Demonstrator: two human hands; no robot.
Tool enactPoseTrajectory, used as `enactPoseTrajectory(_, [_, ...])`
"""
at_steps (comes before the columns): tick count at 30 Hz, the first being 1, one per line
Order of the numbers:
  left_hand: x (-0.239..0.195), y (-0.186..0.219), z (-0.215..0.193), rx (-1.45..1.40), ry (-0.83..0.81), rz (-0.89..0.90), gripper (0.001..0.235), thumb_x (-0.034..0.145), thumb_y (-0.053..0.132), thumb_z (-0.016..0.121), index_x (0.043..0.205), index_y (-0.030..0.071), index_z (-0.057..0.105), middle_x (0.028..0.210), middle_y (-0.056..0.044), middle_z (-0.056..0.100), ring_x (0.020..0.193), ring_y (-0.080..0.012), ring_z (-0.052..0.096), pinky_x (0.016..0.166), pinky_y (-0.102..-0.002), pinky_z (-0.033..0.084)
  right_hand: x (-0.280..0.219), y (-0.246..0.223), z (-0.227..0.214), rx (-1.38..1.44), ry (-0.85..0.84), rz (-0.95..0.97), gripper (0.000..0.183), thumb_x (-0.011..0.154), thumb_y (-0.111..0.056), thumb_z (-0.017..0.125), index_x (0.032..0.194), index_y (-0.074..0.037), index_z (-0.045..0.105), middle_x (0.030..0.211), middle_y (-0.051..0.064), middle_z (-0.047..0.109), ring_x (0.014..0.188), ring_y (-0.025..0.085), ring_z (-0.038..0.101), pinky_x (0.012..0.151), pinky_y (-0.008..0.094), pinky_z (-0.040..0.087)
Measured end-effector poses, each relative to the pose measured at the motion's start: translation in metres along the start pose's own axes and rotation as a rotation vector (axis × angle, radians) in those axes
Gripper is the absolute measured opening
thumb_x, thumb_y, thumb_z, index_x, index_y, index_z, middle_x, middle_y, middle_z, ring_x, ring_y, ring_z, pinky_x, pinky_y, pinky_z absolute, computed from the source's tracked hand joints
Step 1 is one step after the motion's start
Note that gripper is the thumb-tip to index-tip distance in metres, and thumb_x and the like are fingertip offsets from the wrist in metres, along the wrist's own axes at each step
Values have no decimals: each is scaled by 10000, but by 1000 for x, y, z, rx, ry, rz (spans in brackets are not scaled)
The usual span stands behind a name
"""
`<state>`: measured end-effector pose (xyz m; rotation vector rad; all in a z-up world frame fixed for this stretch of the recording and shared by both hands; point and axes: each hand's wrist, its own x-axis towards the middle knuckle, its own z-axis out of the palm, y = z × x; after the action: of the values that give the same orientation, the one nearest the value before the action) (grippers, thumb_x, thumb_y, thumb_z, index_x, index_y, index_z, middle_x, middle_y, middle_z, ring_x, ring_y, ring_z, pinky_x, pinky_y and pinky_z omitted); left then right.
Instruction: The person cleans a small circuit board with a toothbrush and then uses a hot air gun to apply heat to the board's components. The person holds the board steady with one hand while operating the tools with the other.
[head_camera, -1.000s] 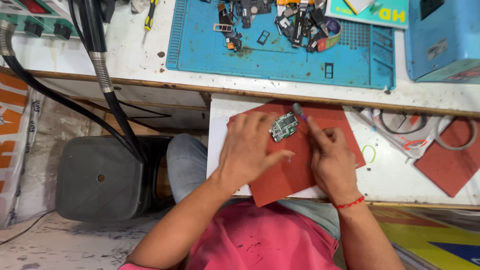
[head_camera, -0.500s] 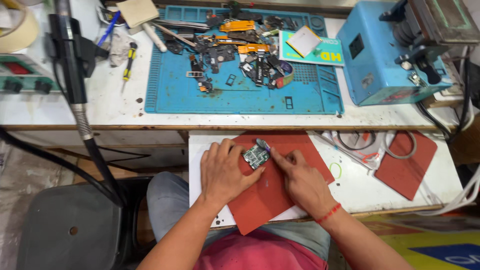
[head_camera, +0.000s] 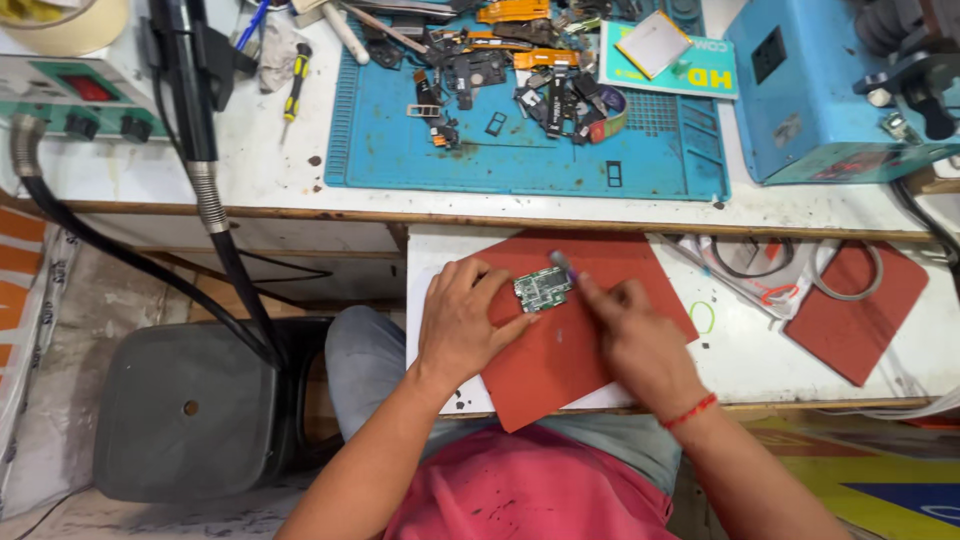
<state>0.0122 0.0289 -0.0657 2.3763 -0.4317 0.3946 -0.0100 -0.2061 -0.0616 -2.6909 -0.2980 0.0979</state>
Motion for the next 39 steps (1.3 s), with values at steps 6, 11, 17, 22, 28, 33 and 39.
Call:
enactPoseTrajectory(6, [1,2,2,-7,-28,-25,449,676,369,914,1010,112,758,992,-54,613,967,-278,576,837,-437,449,-8,-11,-15,-16,-42,36,587,908,-47,509,1467,-219,556,1066,139,611,748,392,674,672,495,555])
enactPoseTrajectory(11, [4,-3,3,-26,-56,-60,518,635,370,922,1034,89,750,1009,-61,622,974,-280,578,857,-432,449,-1,-30,-16,49,-93,-80,594,860,-37,506,1430,-192,571,1102,153,604,805,397,670,662,501,547])
enactPoseTrajectory(17, [11,-4,2,-38,-50,-56,587,625,339,917,1108,57,737,1045,-62,636,994,-274,585,871,-424,451,2,-23,-12,13,-199,-75,641,840,-49,501,1459,-209,543,1052,163,587,747,394,676,651,504,550])
enactPoseTrajectory(22, [1,3,6,-7,-89,-98,486,644,381,940,1016,119,767,984,-49,632,936,-275,571,847,-426,449,-9,-20,-12,-32,-110,-35,614,874,-34,484,1455,-219,553,1092,156,594,724,404,677,626,498,560])
enactPoseTrajectory(28, [4,0,5,-30,-65,-74,499,657,357,938,1054,114,757,1002,-49,619,956,-275,572,866,-426,452,-8,-31,-23,-48,-203,4,640,866,-49,477,1482,-221,508,1097,162,584,722,412,674,627,505,560])
enactPoseTrajectory(33, [5,-4,6,-63,-60,-89,580,603,354,955,1074,90,742,1019,-58,623,968,-283,582,881,-431,454,-1,-35,-11,-25,-223,49,644,871,-38,457,1482,-235,506,1122,171,583,743,429,666,651,524,550])
enactPoseTrajectory(39, [14,-3,4,-29,-58,-60,572,606,349,950,1073,89,746,1022,-66,615,960,-287,585,857,-436,453,2,-18,-12,110,-109,-71,606,854,-62,507,1438,-206,577,1021,149,609,762,383,687,650,483,567])
